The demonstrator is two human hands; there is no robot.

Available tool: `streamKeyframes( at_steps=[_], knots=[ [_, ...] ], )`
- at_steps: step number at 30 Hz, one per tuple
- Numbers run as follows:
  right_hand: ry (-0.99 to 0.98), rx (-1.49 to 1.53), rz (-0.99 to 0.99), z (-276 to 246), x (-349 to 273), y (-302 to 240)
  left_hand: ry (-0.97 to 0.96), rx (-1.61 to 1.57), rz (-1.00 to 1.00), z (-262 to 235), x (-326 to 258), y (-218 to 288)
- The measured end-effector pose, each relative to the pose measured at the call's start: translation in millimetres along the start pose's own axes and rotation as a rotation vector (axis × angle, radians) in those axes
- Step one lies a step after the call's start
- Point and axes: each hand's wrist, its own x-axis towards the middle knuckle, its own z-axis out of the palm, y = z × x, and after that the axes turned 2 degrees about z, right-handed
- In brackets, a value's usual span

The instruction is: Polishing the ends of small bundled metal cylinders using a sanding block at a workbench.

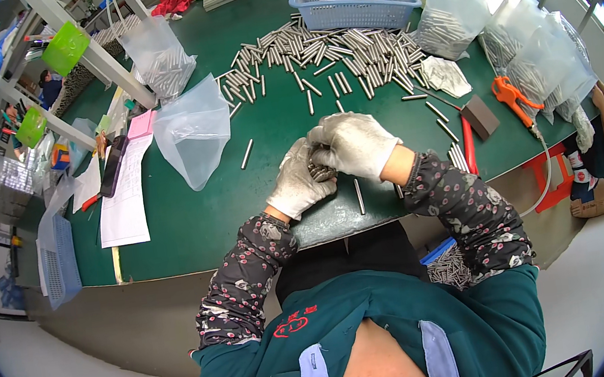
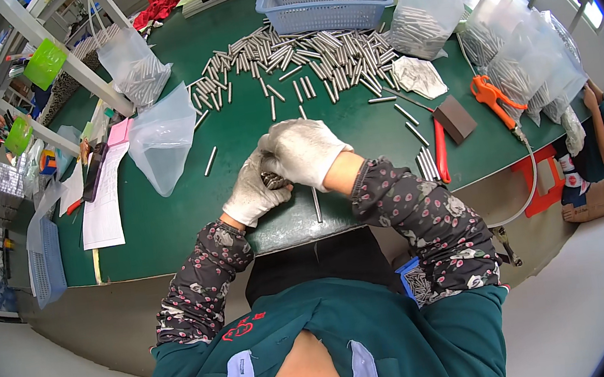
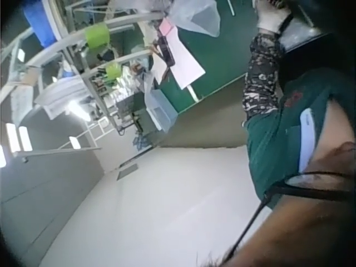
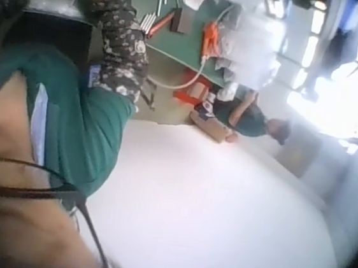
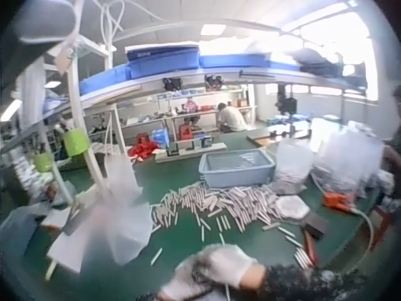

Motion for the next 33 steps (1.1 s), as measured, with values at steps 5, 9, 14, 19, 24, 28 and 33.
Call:
streamKeyframes(
  at_steps=[5,9,14,19,24,28,33],
  knots=[
    [-0.032,-0.079,-0.093,12.7,8.9,1.1,-0.06,-0.352,-0.215,-1.8,-1.8,13.5],
    [0.159,0.058,-0.118,-9.3,6.3,5.3,0.003,-0.043,-0.049,-3.5,-0.1,11.2],
    [-0.26,0.133,0.205,-65.4,-5.4,28.3,-0.082,0.065,-0.011,-6.9,2.4,12.8],
    [-0.723,-0.158,0.198,-40.1,-25.8,36.9,-0.095,0.335,-0.024,-9.5,-2.2,18.5],
    [-0.487,-0.353,0.244,-31.4,-40.8,34.7,-0.103,0.326,-0.063,-7.5,-1.0,13.3],
    [-0.233,-0.154,-0.183,-16.7,-53.6,-1.4,-0.122,0.155,-0.16,-5.4,-1.7,-1.2],
    [-0.196,-0.246,-0.298,13.4,-63.6,-20.3,-0.109,0.14,-0.048,-4.7,-2.8,4.0]
  ],
)
